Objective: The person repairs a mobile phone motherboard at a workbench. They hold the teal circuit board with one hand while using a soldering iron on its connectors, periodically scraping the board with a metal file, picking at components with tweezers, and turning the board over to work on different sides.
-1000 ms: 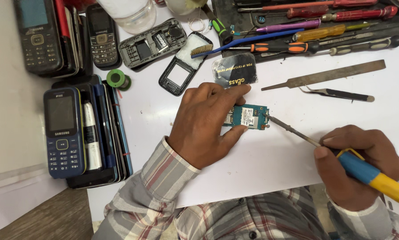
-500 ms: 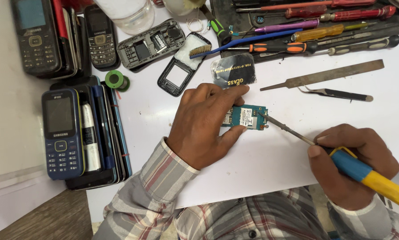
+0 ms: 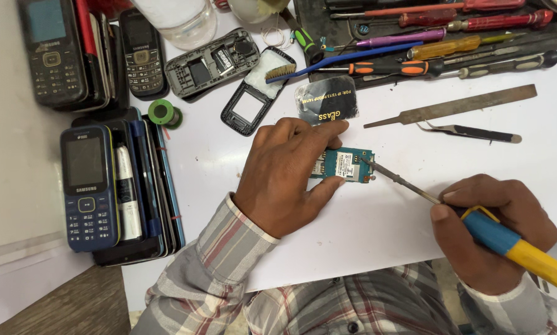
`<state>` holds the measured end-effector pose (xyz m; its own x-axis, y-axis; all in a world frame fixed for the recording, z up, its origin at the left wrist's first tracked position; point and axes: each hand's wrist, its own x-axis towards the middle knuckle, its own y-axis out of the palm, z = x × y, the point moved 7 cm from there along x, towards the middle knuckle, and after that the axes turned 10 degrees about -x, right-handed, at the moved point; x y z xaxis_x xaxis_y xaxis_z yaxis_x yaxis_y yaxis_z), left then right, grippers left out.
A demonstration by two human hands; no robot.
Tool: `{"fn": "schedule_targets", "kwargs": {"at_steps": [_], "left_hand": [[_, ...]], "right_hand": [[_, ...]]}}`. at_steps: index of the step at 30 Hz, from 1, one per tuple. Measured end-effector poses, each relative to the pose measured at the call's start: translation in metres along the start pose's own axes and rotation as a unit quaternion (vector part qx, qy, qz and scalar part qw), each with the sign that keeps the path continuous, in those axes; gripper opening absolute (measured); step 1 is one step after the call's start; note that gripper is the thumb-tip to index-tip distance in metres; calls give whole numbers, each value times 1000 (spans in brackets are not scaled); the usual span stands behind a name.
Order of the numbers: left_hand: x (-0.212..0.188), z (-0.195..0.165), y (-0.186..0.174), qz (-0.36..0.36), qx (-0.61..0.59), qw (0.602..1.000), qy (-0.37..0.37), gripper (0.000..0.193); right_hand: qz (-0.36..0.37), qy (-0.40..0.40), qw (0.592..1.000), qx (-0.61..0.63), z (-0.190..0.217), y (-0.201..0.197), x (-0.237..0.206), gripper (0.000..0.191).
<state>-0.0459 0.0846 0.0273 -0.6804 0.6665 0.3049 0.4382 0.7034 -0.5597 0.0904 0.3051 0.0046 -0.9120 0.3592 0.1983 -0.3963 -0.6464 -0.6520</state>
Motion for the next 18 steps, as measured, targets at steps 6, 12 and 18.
{"fn": "schedule_targets", "kwargs": {"at_steps": [6,12,18], "left_hand": [[0,0,0,-1,-1,1000,-1,66],[0,0,1,-1,0,1000,0,66],[0,0,0,2,0,1000,1,66]], "right_hand": [[-21,-2,1000,10,-4,-2,-4,21],[-16,-23,1000,12,-2,-1,-4,22],[-4,-9,1000,-13,1,0,-1,22]]}}
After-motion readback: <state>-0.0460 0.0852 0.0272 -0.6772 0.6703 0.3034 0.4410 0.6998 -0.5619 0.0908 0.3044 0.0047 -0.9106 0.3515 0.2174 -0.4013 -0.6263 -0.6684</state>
